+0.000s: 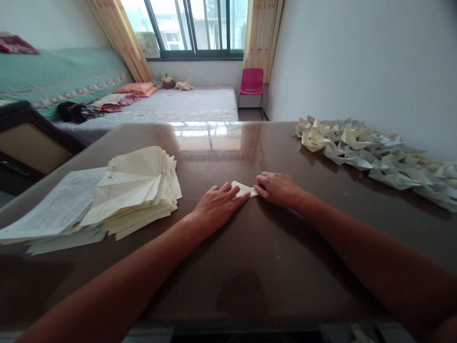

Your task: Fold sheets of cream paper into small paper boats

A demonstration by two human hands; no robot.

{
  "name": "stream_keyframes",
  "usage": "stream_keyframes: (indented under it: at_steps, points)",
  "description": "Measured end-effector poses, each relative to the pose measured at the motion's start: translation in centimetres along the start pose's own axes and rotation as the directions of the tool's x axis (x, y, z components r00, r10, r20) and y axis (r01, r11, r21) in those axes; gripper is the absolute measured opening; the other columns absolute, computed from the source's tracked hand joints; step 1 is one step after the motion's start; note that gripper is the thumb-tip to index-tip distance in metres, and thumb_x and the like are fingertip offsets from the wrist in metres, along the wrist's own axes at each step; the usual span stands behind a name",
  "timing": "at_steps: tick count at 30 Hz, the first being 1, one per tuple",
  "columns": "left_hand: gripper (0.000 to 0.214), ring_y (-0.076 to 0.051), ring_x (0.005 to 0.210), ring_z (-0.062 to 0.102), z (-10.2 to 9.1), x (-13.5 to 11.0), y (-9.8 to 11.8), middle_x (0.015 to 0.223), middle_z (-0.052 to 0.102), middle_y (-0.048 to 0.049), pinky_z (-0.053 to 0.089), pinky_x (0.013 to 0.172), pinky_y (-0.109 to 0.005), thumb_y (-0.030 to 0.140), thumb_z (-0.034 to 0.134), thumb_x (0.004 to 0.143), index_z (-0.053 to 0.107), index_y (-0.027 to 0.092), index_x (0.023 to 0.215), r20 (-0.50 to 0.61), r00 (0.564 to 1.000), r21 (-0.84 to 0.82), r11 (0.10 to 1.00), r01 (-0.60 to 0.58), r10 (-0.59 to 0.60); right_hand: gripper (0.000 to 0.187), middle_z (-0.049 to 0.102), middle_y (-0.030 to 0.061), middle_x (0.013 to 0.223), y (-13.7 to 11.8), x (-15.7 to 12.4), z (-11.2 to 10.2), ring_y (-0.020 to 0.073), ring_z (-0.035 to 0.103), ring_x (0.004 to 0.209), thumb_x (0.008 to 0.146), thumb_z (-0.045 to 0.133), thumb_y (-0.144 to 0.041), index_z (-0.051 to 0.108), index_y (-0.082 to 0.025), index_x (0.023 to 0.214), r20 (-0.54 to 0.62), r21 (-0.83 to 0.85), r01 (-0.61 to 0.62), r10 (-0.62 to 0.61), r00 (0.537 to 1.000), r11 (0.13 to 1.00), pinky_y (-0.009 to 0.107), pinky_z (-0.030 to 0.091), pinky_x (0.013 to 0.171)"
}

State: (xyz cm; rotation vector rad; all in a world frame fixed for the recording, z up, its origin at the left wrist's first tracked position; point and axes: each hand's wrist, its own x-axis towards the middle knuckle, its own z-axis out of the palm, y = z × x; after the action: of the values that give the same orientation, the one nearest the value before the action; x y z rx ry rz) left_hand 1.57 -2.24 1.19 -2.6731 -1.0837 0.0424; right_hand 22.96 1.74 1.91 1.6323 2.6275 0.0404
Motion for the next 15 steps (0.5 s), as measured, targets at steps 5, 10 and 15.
stream_keyframes:
  at_steps: [5, 10, 15]
  points:
    - [0.042, -0.020, 0.103, 0.048, -0.1, 0.1, 0.0, 0.112, 0.056, -0.0062, 0.041, 0.076, -0.029, 0.028, 0.039, 0.096, 0.039, 0.032, 0.138, 0.012, 1.000, -0.023, 1.000, 0.017, -0.017, 0.019, 0.062, 0.0082, 0.103, -1.3, -1.0, -1.0, 0.0204, 0.058, 0.094, 0.093, 0.046, -0.029, 0.060, -0.019, 0.099, -0.121, -0.071, 0.160, -0.168, 0.978, 0.985, 0.028, 0.040, 0.071]
    - [0.042, -0.020, 0.103, 0.049, -0.2, 0.1, 0.0, 0.112, 0.056, -0.0058, 0.041, 0.077, -0.029, 0.026, 0.039, 0.096, 0.037, 0.032, 0.138, 0.020, 1.000, -0.030, 0.999, 0.016, -0.016, 0.021, 0.063, 0.0121, 0.098, -2.9, -2.2, -1.4, 0.0221, 0.057, 0.092, 0.092, 0.045, -0.016, 0.064, -0.016, 0.097, -0.013, -0.141, 0.251, -0.255, 0.967, 0.958, 0.029, 0.041, 0.074]
    - [0.041, -0.021, 0.102, 0.052, -0.5, -0.4, 0.5, 0.111, 0.057, -0.0078, 0.042, 0.076, -0.033, 0.023, 0.037, 0.096, 0.040, 0.024, 0.137, 0.019, 1.000, 0.007, 1.000, 0.007, -0.007, 0.026, 0.063, 0.0148, 0.103, -3.3, -3.0, -1.9, 0.0245, 0.058, 0.092, 0.091, 0.043, -0.015, 0.064, -0.012, 0.108, 0.053, -0.200, 0.241, -0.235, 0.971, 0.950, 0.032, 0.041, 0.071]
